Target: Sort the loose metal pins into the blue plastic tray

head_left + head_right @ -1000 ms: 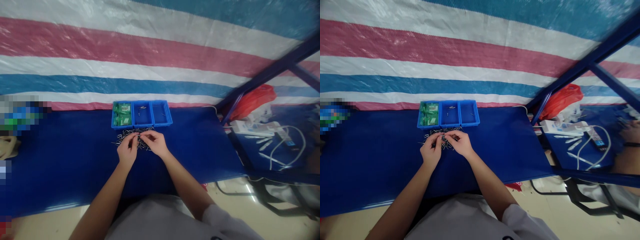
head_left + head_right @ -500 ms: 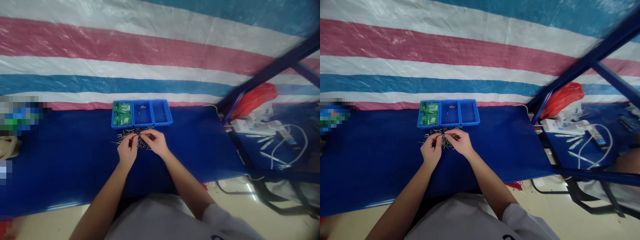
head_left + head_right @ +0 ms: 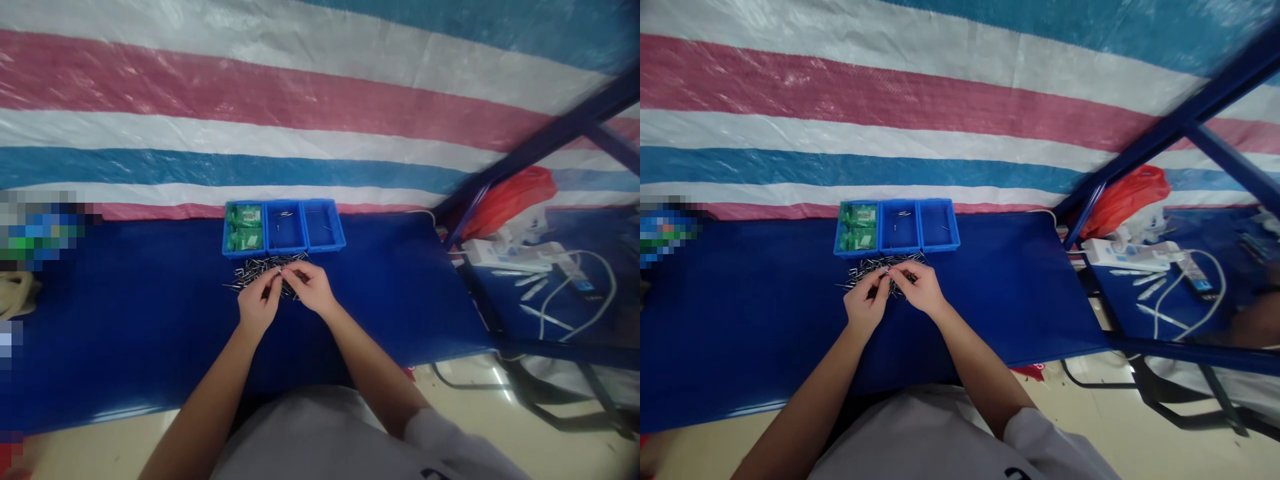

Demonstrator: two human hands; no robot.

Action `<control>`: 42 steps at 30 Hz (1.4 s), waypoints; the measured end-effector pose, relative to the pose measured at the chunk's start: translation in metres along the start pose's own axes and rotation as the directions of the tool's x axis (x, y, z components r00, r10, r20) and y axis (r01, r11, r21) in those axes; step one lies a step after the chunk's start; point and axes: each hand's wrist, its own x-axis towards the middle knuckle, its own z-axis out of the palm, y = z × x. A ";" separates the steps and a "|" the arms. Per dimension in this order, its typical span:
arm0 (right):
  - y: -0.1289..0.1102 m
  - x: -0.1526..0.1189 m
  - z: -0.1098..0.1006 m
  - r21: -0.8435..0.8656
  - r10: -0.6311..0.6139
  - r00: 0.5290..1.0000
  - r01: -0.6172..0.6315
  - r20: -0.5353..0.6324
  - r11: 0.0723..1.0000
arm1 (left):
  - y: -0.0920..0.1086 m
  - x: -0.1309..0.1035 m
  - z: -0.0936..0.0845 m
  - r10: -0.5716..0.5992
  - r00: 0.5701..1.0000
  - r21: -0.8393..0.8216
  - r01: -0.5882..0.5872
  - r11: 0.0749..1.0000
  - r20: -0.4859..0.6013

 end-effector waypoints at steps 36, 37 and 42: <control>-0.002 -0.001 0.002 0.065 0.054 0.997 -0.051 -0.054 0.997 | -0.002 0.000 0.001 -0.057 0.998 -0.025 0.057 0.998 0.002; -0.003 -0.001 0.002 0.060 0.053 0.997 -0.050 -0.052 0.997 | -0.002 0.000 0.000 -0.055 0.998 -0.013 0.055 0.998 0.002; -0.005 -0.001 0.002 0.045 0.044 0.998 -0.042 -0.052 0.998 | -0.001 0.001 -0.002 -0.035 0.999 0.052 0.036 0.998 -0.023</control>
